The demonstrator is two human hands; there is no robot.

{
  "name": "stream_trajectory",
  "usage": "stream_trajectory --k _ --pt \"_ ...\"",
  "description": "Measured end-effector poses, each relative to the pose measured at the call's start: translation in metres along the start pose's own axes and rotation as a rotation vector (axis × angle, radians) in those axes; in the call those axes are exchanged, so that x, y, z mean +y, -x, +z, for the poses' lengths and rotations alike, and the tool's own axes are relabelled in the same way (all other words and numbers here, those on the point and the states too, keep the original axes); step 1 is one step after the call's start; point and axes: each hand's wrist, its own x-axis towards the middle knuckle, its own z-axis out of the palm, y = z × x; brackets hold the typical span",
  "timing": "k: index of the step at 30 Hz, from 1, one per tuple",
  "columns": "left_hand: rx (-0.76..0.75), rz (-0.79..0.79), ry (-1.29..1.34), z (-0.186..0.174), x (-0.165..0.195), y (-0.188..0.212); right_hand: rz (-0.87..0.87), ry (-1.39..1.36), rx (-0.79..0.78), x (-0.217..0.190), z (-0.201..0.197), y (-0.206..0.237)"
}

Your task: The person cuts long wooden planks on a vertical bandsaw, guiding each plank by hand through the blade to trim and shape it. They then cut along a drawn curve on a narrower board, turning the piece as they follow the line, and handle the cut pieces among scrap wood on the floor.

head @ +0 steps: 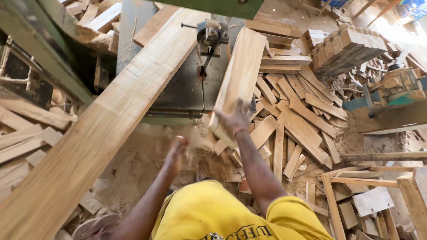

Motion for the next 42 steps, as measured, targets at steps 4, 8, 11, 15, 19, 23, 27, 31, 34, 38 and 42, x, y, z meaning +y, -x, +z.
stream_trajectory --k 4,8,11,15,19,23,27,31,34,38,42 --pt "-0.094 0.027 0.089 0.046 -0.031 0.016 -0.351 -0.295 0.140 0.062 0.023 0.034" --pt "0.122 0.123 0.160 0.080 -0.039 0.019 -0.057 -1.023 -0.124 0.103 0.040 -0.016" --pt "0.215 0.250 0.139 0.084 -0.036 0.018 0.014 -1.320 -0.481 0.131 0.056 -0.044" --pt "0.319 0.199 0.205 0.053 -0.034 0.058 -0.030 -1.581 -0.834 0.152 0.075 -0.048" --pt "0.398 0.195 0.306 -0.005 -0.033 0.133 -0.119 -1.676 -1.063 0.141 0.096 -0.029" --pt "0.523 0.220 0.370 -0.066 -0.036 0.199 0.057 -1.446 -1.121 0.110 0.133 0.022" --pt "0.567 0.288 0.350 -0.147 -0.056 0.277 0.199 -1.180 -1.353 0.089 0.172 0.115" --pt "0.685 0.221 0.340 -0.230 -0.100 0.354 0.453 -0.891 -1.441 0.052 0.238 0.217" --pt "0.819 0.149 0.517 -0.257 -0.148 0.407 0.485 -0.692 -1.513 0.008 0.302 0.280" --pt "1.137 0.188 0.810 -0.233 -0.213 0.472 0.442 -0.391 -1.645 -0.054 0.375 0.355" --pt "1.284 0.374 0.981 -0.208 -0.237 0.489 0.167 -0.197 -1.757 -0.125 0.432 0.446"
